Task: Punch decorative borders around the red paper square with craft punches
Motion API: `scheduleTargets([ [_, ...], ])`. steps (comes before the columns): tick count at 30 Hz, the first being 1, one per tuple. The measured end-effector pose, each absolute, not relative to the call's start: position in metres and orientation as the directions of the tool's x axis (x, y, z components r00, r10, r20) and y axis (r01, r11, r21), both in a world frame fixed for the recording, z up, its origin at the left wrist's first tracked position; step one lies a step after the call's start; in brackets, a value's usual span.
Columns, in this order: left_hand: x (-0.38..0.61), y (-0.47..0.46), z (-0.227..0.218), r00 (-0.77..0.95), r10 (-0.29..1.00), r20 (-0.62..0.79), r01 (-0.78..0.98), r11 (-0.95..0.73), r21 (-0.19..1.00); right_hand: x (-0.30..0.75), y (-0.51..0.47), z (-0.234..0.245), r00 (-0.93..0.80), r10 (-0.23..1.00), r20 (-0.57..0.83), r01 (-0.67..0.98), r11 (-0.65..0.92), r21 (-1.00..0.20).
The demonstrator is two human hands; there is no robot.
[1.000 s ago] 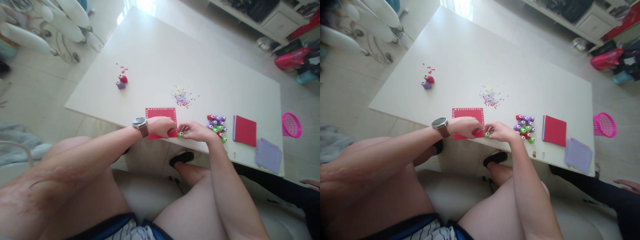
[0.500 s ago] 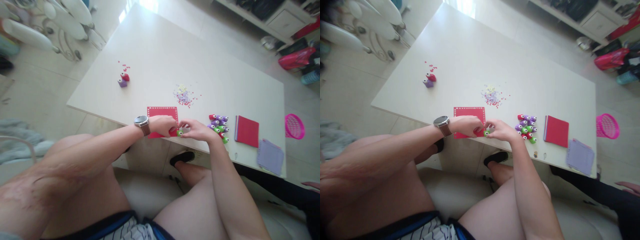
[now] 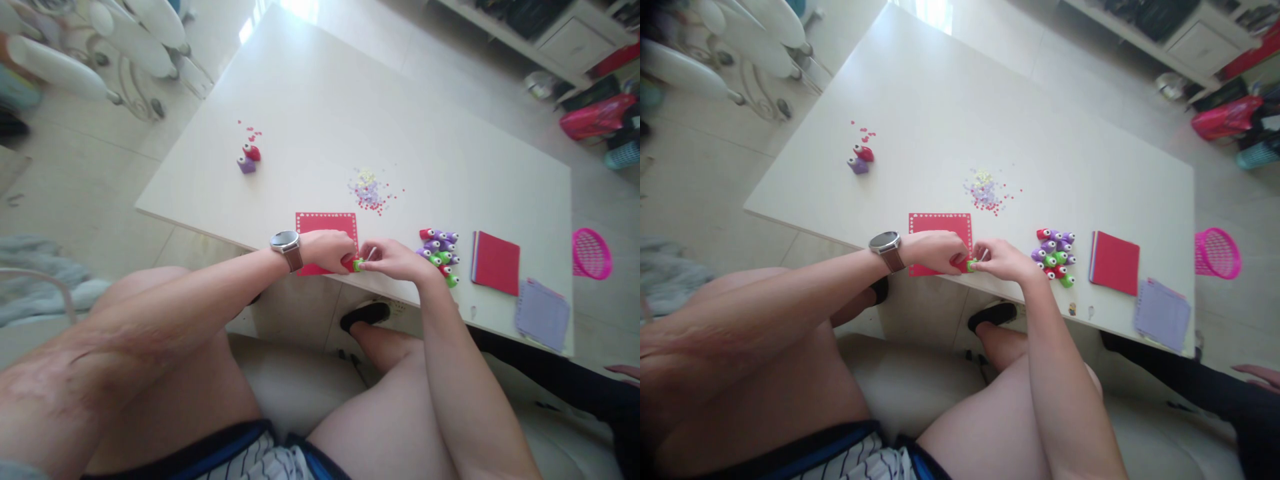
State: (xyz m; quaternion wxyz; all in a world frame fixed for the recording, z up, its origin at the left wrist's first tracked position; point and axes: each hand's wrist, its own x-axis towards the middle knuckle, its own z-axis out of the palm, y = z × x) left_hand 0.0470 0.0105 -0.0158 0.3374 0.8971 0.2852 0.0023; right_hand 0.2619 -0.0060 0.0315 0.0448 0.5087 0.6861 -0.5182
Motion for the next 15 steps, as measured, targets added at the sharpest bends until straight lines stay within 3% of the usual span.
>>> scheduleTargets([
  [7, 0.051, 0.008, -0.006, 0.822, 0.522, -0.227, 0.545, -0.61, 0.575, 0.259, -0.005, 0.021, -0.419, 0.711, -0.564, 0.765, -0.058, -0.642],
  [15, 0.06, 0.003, -0.011, 0.773, 0.578, -0.262, 0.627, -0.631, 0.457, 0.25, -0.002, 0.015, -0.293, 0.755, -0.586, 0.854, -0.069, -0.515],
])
